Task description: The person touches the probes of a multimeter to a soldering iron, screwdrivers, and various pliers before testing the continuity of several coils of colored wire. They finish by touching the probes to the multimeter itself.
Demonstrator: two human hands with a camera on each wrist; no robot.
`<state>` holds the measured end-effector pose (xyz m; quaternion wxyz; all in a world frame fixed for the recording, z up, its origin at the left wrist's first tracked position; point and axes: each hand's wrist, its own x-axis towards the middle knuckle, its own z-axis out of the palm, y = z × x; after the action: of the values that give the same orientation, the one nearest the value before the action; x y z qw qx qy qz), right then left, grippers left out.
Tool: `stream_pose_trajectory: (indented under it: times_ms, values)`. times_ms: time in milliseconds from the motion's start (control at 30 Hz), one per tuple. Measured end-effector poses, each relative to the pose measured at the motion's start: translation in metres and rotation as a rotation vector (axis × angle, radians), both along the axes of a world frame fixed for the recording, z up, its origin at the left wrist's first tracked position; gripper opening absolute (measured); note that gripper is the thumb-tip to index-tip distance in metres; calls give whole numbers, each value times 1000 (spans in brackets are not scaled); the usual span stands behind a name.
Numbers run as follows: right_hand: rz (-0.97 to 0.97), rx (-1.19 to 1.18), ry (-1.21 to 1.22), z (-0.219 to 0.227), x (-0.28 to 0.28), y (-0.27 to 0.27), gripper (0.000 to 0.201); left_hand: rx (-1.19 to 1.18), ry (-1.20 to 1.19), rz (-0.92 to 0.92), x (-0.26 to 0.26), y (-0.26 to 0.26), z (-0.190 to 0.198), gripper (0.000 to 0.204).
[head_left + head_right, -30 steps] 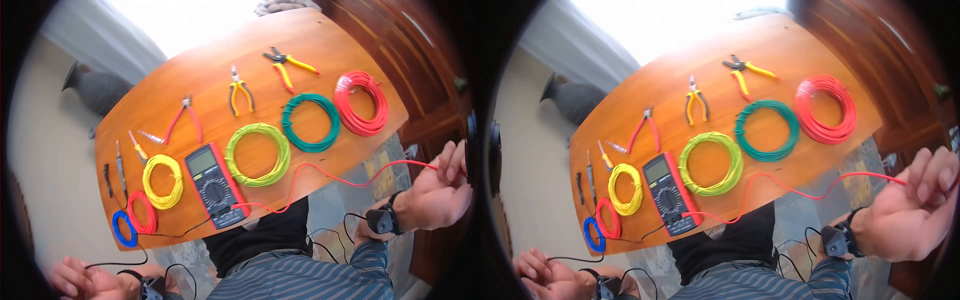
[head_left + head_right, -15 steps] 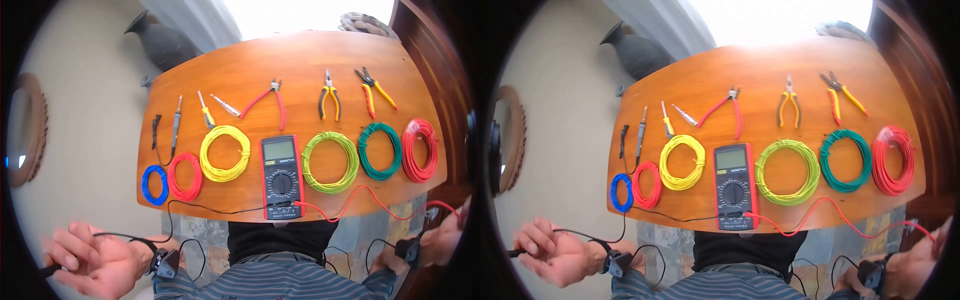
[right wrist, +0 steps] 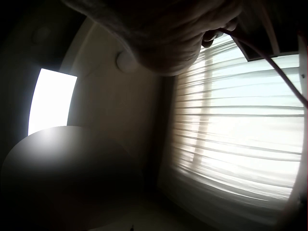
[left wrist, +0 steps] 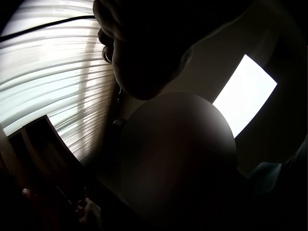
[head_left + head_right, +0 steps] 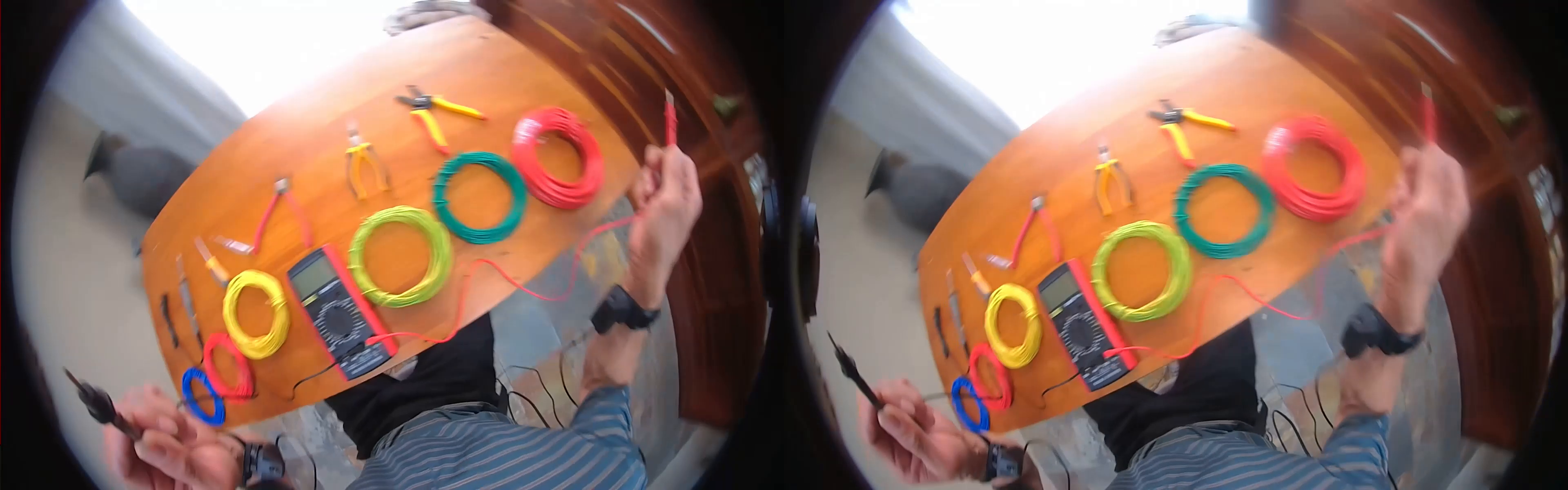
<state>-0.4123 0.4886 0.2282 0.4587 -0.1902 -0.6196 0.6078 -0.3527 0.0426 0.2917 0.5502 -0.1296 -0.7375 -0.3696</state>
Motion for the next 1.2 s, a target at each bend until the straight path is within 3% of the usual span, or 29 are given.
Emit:
stream_pose_trajectory:
  times_ms: [67,100,133,167,200,267,300,333,400,433,500,567,600,633,700,800,833,900,1033,1200]
  values:
    - [30,37,16,-17,6,25,24,-37,82,-49,-6,2,12,21]
    - [37,52,-18,-20,11,35,25,-77,92,37,-4,-5,21,21]
    - [40,75,-55,-20,16,47,26,-37,161,-29,-1,-12,29,21]
    - [109,52,12,-21,20,59,26,4,231,-106,5,-19,36,21]
    - [163,31,79,-20,21,66,26,-22,239,-49,13,-27,42,21]
    - [124,-7,104,-1,21,49,30,25,323,-23,28,-48,52,20]
    - [77,-10,148,7,12,34,34,49,351,13,35,-60,54,19]
    - [204,221,193,49,13,-49,36,42,355,35,36,-65,55,19]
    - [298,211,263,61,2,-83,34,83,345,320,36,-77,54,22]
    - [315,210,267,66,-4,-101,34,9,212,177,54,-107,50,20]
    - [445,355,277,73,-20,-137,33,-40,89,318,57,-134,42,19]
    - [714,335,397,66,-42,-184,32,-94,-139,498,52,-170,32,17]
    - [936,432,326,70,-55,-192,27,-101,-242,554,45,-192,25,15]
    - [451,117,63,55,-56,-238,32,-81,-312,530,35,-213,17,15]
    - [901,673,180,65,-83,-293,23,30,-473,449,12,-265,-6,14]
    - [1207,968,172,37,-144,-376,17,183,-619,305,-22,-327,-61,13]
    - [1233,967,132,22,-157,-407,15,196,-618,296,-32,-333,-72,13]
    - [1394,1017,-180,7,-175,-451,12,186,-726,232,-51,-334,-98,14]
    - [1442,1161,-262,-39,-201,-494,8,187,-825,160,-85,-341,-129,15]
    - [1428,1206,-362,-60,-217,-501,9,75,-1036,60,-109,-346,-140,13]
